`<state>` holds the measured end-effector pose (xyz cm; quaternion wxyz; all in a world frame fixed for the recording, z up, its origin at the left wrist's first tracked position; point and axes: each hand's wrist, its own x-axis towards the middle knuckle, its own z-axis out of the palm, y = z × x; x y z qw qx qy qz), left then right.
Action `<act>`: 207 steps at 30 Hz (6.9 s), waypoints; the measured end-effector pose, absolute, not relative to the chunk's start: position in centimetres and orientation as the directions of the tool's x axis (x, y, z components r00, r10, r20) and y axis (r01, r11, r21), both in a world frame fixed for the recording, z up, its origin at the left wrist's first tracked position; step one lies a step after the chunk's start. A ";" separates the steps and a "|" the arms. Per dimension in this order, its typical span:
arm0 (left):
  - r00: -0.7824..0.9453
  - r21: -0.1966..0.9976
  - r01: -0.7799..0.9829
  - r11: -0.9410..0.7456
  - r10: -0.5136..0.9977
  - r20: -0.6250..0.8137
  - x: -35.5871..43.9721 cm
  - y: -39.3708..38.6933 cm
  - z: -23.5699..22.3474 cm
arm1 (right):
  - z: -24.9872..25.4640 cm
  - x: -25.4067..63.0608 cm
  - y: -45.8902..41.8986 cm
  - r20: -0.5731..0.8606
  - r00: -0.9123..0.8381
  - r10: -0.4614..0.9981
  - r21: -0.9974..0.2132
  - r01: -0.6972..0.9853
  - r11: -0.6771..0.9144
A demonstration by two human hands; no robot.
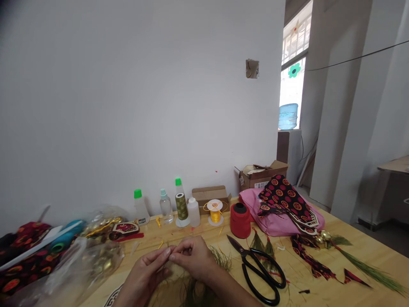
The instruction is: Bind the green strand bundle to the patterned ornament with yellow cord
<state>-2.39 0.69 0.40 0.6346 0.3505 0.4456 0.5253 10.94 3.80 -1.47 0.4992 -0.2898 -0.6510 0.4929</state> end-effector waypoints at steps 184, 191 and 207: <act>0.055 0.954 -0.291 0.073 0.997 -0.060 -2.4 1.3 -0.3 | -1.0 11.1 3.4 0.035 -0.423 0.906 -0.994 -0.109 -0.013; -0.001 0.949 -0.303 0.080 0.996 -0.085 -2.2 1.1 -0.2 | -1.1 11.1 3.4 0.077 -0.435 0.897 -0.992 -0.121 0.026; -0.049 0.868 -0.472 0.153 0.979 -0.199 -2.2 0.9 0.4 | -1.2 11.2 3.8 0.128 -0.403 0.906 -0.991 -0.097 0.096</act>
